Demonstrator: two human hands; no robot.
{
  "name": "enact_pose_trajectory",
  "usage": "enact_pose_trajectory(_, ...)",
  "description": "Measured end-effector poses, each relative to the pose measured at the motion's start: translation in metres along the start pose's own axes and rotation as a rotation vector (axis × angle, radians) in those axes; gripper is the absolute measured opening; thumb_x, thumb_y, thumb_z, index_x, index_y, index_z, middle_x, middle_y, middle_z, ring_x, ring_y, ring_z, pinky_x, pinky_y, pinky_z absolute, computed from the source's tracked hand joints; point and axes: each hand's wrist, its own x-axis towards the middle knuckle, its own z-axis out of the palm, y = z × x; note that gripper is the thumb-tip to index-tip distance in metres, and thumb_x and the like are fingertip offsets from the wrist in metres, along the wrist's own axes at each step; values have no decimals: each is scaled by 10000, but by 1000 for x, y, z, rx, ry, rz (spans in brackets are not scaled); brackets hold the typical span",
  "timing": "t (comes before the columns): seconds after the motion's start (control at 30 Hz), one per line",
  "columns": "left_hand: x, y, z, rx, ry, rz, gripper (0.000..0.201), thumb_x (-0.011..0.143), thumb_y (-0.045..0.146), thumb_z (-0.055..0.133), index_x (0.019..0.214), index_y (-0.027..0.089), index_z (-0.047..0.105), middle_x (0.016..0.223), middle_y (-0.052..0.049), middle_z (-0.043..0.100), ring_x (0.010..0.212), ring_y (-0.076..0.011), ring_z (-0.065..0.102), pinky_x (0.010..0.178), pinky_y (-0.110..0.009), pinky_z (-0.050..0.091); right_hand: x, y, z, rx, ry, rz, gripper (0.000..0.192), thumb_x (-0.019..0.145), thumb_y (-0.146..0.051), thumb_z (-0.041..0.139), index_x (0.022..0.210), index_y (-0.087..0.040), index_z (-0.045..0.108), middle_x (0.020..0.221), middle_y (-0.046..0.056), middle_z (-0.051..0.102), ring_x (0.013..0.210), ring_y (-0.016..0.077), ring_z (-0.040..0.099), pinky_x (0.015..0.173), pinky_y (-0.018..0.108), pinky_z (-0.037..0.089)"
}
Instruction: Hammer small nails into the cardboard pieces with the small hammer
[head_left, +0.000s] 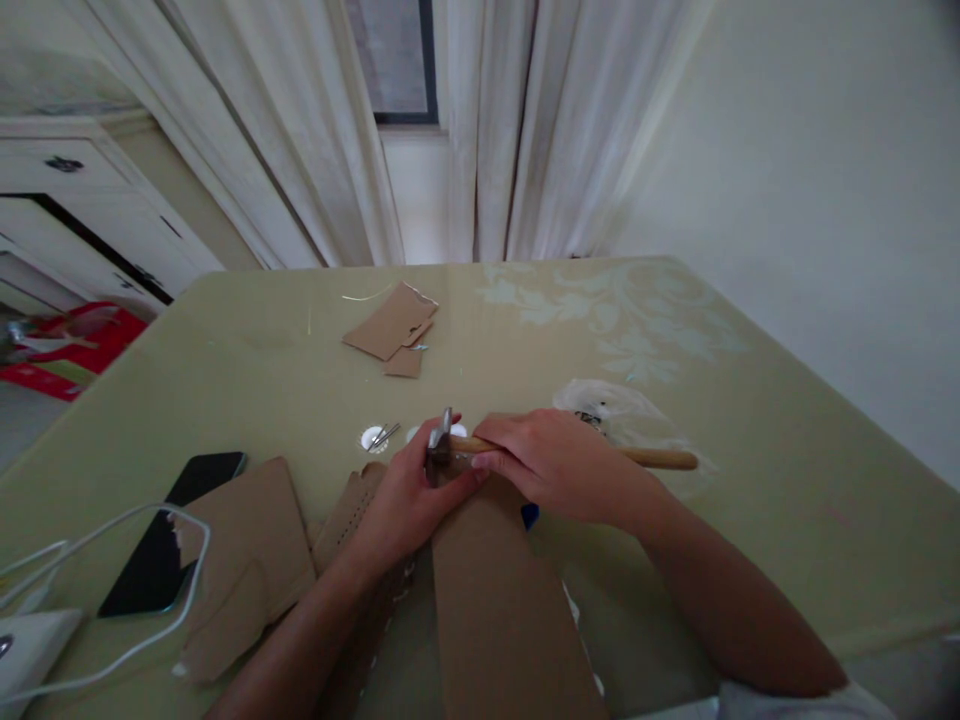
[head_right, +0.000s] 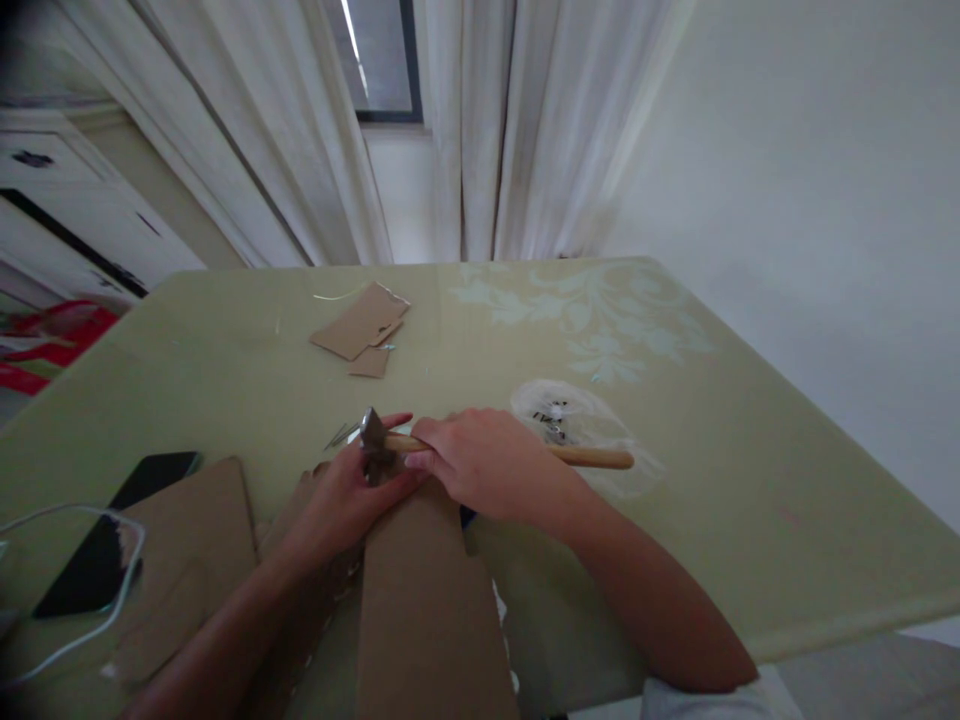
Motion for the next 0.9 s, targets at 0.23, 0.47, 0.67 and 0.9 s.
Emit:
enact_pose_trajectory(0.23, 0, -1, -2, 66, 10, 35, 526, 920, 443, 831, 1390, 262, 677, 1295, -56, 803, 1185, -278, 757, 1043, -408, 593, -7, 6, -9, 5, 16, 15, 293, 1165, -407, 550, 1189, -211, 767, 1061, 103, 828, 945, 258, 760, 787, 322, 417)
enact_pose_trajectory(0.47, -1, 2, -3, 80, 3, 24, 467, 917, 412, 822, 1334, 250, 688, 1214, -51, 809, 1132, -278, 758, 1020, -412, 598, -11, 12, -16, 1, 10, 43, 323, 1168, -421, 544, 1157, -203, 783, 1034, 110, 832, 923, 259, 762, 785, 327, 402)
enact_pose_trajectory(0.67, -1, 1, -2, 65, -17, 3, 506, 918, 413, 819, 1377, 258, 675, 1221, -63, 804, 1098, -285, 759, 989, -426, 609, -13, 15, -12, -88, 23, 48, 298, 1168, -388, 537, 1115, -204, 766, 992, 99, 830, 883, 265, 769, 709, 339, 331)
enact_pose_trajectory(0.9, 0, 5, -3, 100, -24, -7, 409, 910, 450, 816, 1275, 279, 750, 1217, -25, 821, 1137, -273, 759, 1031, -395, 594, -16, 20, -18, -149, -5, 65, 311, 1178, -402, 526, 1062, -208, 740, 954, 82, 820, 873, 269, 767, 691, 347, 288)
